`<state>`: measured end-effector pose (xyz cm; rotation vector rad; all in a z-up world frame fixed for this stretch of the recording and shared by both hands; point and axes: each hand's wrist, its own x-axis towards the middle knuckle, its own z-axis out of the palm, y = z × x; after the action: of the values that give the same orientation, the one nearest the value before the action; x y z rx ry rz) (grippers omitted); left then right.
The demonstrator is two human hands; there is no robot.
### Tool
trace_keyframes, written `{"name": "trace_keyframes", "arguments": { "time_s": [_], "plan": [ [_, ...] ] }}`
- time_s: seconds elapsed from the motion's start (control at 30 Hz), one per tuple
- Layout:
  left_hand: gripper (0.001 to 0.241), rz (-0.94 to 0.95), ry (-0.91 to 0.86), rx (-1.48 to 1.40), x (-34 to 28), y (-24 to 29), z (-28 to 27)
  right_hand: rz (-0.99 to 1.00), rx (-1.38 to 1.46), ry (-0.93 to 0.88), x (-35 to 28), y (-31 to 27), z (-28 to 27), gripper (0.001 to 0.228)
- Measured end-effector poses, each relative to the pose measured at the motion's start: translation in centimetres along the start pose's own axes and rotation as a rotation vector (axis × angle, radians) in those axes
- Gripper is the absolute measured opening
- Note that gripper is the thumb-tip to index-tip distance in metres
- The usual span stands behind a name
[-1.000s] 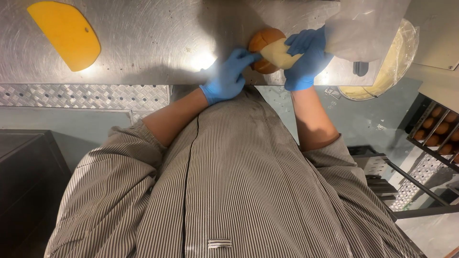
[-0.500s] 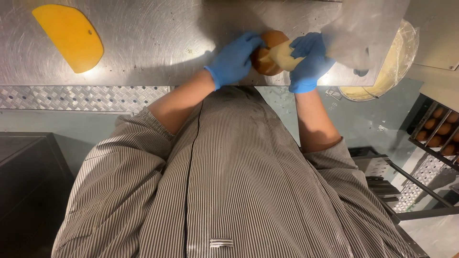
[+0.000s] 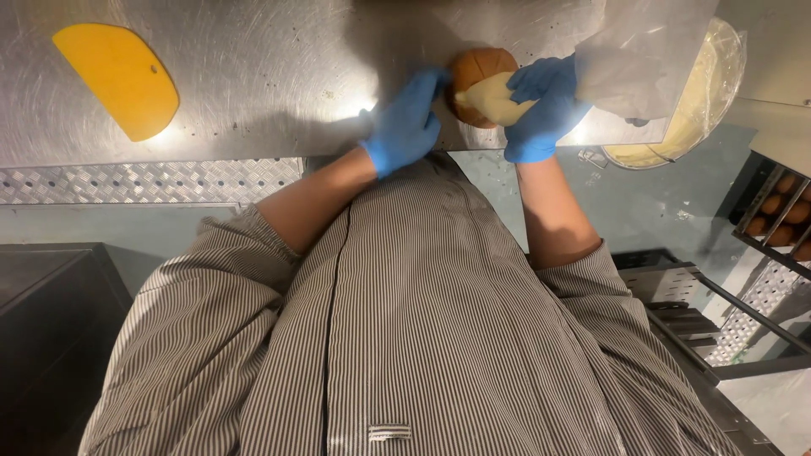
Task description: Filling sliced baked buns with cream using a piping bag.
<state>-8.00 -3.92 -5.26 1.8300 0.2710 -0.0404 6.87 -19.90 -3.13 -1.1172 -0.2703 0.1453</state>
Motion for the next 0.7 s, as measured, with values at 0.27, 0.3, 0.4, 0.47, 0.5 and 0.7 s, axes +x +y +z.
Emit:
{"name": "trace_keyframes", "arguments": {
  "time_s": [0.27, 0.3, 0.4, 0.47, 0.5, 0.7],
  "plan": [
    [0.060, 0.450, 0.025, 0.278, 4.3, -0.1, -1.4, 0.073, 0.148, 0.043, -0.6, 1.0, -3.2, 0.033],
    [0.053, 0.363, -0.041, 0.272, 4.1, 0.2, -1.7, 0.061, 0.069, -0.005, -0.9, 2.0, -4.7, 0.031],
    [0.047, 0.260, -0.119, 0.238, 2.8, 1.0, -1.8, 0.011, -0.021, -0.009, -1.6, 2.5, -5.1, 0.031],
    [0.048, 0.245, -0.128, 0.215, 1.8, 1.5, -1.6, -0.028, -0.027, 0.031, -1.5, 1.9, -3.8, 0.032],
    [0.047, 0.208, -0.118, 0.193, 1.2, 1.6, -1.4, -0.011, -0.006, 0.071, -1.3, 1.5, -3.1, 0.031],
    [0.053, 0.164, -0.089, 0.052, -0.7, 0.1, 0.1, -0.022, -0.034, 0.146, -0.9, 0.8, -1.6, 0.028]
  ]
}}
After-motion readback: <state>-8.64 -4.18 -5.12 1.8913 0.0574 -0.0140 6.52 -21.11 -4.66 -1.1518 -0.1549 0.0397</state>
